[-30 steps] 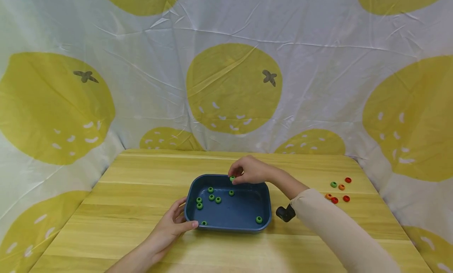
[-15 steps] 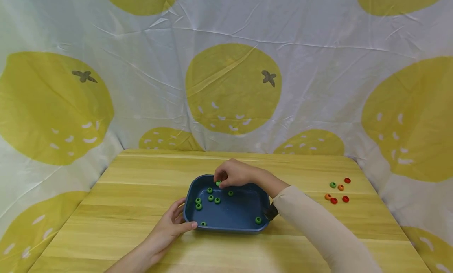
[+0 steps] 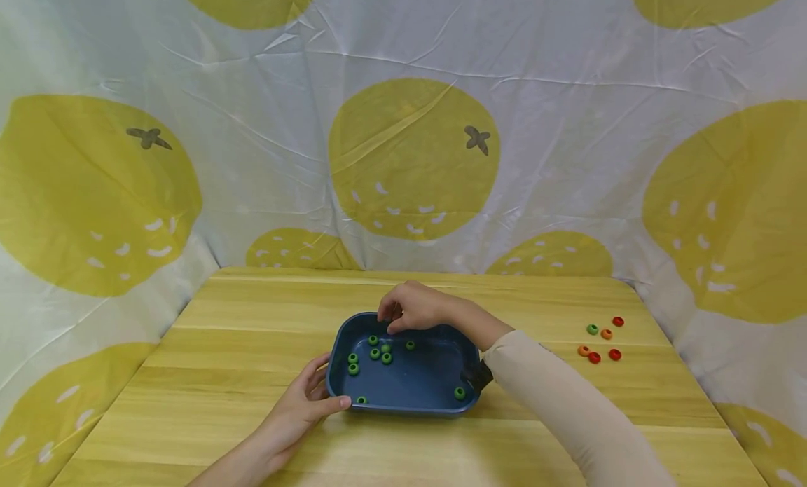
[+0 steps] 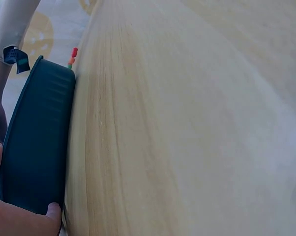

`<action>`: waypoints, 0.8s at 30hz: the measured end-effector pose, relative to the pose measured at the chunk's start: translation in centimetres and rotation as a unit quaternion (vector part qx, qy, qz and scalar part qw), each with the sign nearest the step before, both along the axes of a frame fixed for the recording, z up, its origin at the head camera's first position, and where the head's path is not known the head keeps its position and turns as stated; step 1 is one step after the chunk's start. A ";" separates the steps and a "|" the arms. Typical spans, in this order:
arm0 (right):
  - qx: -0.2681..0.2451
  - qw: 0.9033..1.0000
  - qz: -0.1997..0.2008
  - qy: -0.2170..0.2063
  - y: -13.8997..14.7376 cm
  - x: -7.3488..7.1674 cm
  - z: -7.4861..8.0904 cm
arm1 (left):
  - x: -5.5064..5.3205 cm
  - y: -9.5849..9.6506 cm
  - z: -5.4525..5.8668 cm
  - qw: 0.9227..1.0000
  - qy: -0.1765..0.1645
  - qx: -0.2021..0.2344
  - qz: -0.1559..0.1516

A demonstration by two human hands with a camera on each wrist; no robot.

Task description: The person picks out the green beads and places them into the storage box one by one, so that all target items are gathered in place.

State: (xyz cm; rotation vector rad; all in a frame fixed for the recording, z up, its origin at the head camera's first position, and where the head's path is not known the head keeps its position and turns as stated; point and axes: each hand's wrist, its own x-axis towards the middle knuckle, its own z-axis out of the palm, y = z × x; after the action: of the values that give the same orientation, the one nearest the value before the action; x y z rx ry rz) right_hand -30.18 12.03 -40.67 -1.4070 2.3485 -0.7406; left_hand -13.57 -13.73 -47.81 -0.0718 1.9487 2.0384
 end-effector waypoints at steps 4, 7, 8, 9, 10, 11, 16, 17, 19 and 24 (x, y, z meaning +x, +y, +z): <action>0.002 1.000 -0.008 0.000 0.4 0.3 0.6 | 0.0 0.0 0.0 1.000 0.000 -0.002 0.002; 0.002 1.000 -0.017 -0.001 0.8 0.5 0.9 | 0.0 0.0 0.0 1.000 0.000 -0.003 0.003; 0.001 1.000 -0.020 -0.002 0.9 0.6 1.0 | 0.1 0.1 0.0 1.000 0.000 -0.003 0.003; 0.000 1.000 -0.023 -0.001 1.1 0.6 1.0 | 0.1 0.1 0.1 1.000 0.000 -0.003 0.003; 0.000 1.000 -0.025 -0.001 1.3 0.6 1.1 | 0.1 0.1 0.1 1.000 0.000 -0.002 0.003; -0.002 1.000 -0.026 -0.001 1.5 0.6 1.1 | 0.1 0.1 0.1 1.000 0.000 -0.003 0.003; -0.009 0.999 -0.033 -0.003 2.5 0.7 1.1 | 0.1 0.2 0.2 1.000 0.000 -0.008 0.006; -0.010 0.999 -0.035 -0.004 2.8 0.7 1.1 | 0.1 0.2 0.2 1.000 -0.001 -0.009 0.007; -0.010 0.999 -0.040 -0.008 3.3 0.8 1.3 | 0.1 0.2 0.2 1.000 -0.003 -0.011 0.009; -0.016 0.998 -0.051 -0.015 4.6 1.1 1.6 | 0.2 0.2 0.3 1.000 -0.002 -0.012 0.009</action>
State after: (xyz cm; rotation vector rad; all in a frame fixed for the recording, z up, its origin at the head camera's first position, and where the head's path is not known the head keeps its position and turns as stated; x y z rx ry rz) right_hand -29.09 16.63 -39.03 -1.2884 2.4102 -0.8239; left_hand -13.37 -13.57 -47.54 -0.0995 1.9771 2.0236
